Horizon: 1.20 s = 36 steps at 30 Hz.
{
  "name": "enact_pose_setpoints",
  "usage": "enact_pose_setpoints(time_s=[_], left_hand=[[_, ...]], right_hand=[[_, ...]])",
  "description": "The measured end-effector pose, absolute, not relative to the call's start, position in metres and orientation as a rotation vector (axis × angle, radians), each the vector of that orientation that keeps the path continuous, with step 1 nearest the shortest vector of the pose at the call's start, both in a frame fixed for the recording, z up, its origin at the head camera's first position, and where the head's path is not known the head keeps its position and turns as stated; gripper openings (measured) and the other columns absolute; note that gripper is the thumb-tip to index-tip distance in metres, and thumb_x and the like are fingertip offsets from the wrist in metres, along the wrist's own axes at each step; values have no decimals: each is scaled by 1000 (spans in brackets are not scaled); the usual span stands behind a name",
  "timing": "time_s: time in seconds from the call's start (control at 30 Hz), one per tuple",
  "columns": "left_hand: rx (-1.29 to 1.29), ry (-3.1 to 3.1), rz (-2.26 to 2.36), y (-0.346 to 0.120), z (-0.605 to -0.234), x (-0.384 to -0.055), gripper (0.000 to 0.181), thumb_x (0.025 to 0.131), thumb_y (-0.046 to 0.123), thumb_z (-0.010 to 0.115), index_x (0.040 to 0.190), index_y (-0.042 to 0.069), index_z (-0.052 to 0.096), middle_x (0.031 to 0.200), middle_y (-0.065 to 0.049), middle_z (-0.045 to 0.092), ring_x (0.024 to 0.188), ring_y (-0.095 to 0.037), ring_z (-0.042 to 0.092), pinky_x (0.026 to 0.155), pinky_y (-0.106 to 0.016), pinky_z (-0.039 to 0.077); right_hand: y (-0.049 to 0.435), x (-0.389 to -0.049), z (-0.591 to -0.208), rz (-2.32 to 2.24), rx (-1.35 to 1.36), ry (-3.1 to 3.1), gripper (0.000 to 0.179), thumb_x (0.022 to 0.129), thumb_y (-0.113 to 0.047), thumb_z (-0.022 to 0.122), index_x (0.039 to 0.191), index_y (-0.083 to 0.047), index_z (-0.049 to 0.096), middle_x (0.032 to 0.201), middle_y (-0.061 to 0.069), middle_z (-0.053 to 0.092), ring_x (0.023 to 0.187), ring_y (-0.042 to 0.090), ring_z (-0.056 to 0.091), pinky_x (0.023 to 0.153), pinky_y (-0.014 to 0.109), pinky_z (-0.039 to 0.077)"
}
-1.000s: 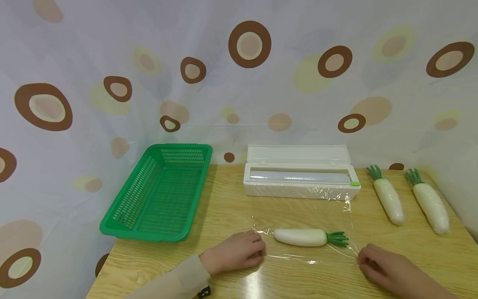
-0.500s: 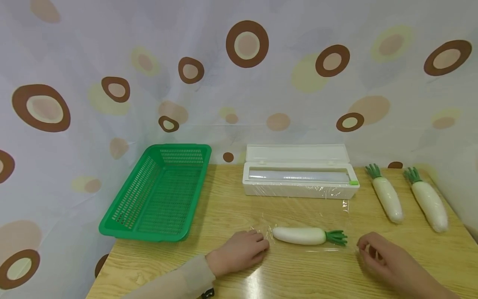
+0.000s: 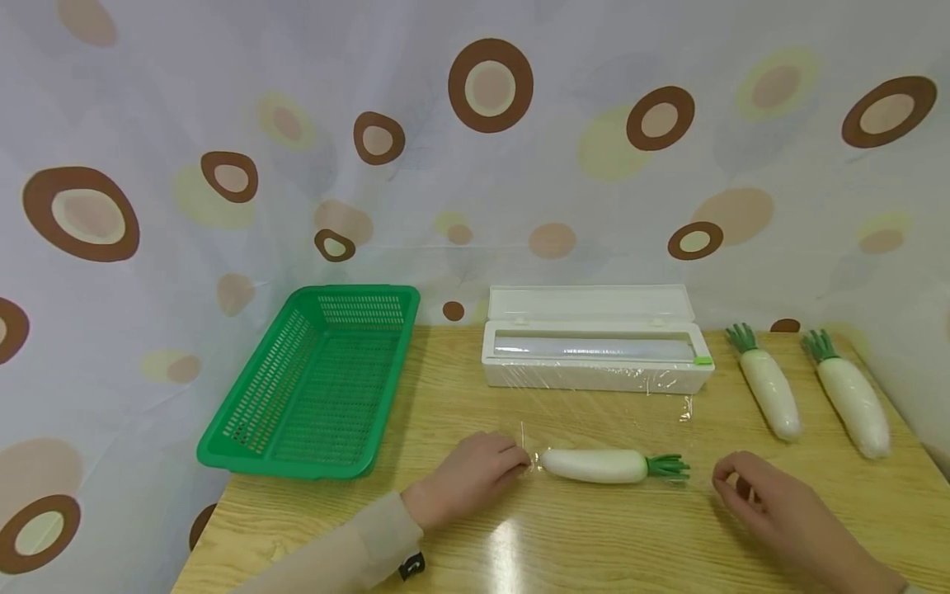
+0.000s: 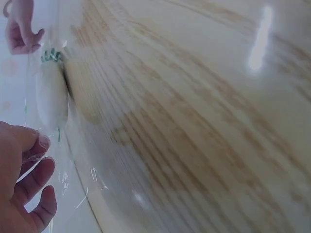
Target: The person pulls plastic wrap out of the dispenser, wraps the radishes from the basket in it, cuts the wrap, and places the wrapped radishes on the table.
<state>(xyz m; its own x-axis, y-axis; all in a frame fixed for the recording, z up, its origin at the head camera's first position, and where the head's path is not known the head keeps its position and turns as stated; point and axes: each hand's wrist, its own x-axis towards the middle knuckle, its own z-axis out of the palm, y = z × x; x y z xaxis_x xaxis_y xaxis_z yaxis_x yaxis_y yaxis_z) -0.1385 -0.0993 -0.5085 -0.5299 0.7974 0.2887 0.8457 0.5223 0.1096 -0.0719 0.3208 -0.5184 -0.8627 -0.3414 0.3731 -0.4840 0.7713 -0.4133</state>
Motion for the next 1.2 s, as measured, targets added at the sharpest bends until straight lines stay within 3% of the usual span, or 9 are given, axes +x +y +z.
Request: enact_pose_setpoints(time_s=[0.27, 0.5, 0.83, 1.2], left_hand=[[-1255, -2731, -621, -96, -509, -148, 12, 105, 14, 64, 110, 12, 74, 101, 1, 72, 95, -11, 66, 86, -24, 54], [-1033, -2892, -974, -95, -514, -154, 12, 105, 12, 63, 110, 9, 73, 103, 0, 73, 91, -5, 64, 82, -22, 53], [-962, -2889, -1006, -94, -521, -158, 8, 104, 13, 66, 105, 12, 73, 95, 4, 70, 83, -3, 57, 76, -21, 50], [-930, -2927, -934, -93, -529, -162, 9, 103, 18, 68, 98, 16, 75, 91, 7, 69, 83, -3, 57, 77, -23, 50]], right_hand=[[317, -78, -515, 739, 567, -2744, 27, 91, 1, 75, 99, -22, 62, 83, -22, 52, 70, -8, 45, 56, 22, 43], [315, -85, -521, 800, 484, -2805, 21, 93, -1, 75, 96, -19, 64, 83, -19, 54, 70, -6, 45, 57, 23, 43], [317, -93, -524, 861, 427, -2929, 11, 98, -8, 71, 96, -17, 65, 82, -13, 56, 70, -4, 46, 59, 24, 44], [319, -97, -530, 831, 463, -2911, 16, 94, -5, 74, 95, -18, 65, 85, -13, 58, 73, -6, 48, 62, 24, 47]])
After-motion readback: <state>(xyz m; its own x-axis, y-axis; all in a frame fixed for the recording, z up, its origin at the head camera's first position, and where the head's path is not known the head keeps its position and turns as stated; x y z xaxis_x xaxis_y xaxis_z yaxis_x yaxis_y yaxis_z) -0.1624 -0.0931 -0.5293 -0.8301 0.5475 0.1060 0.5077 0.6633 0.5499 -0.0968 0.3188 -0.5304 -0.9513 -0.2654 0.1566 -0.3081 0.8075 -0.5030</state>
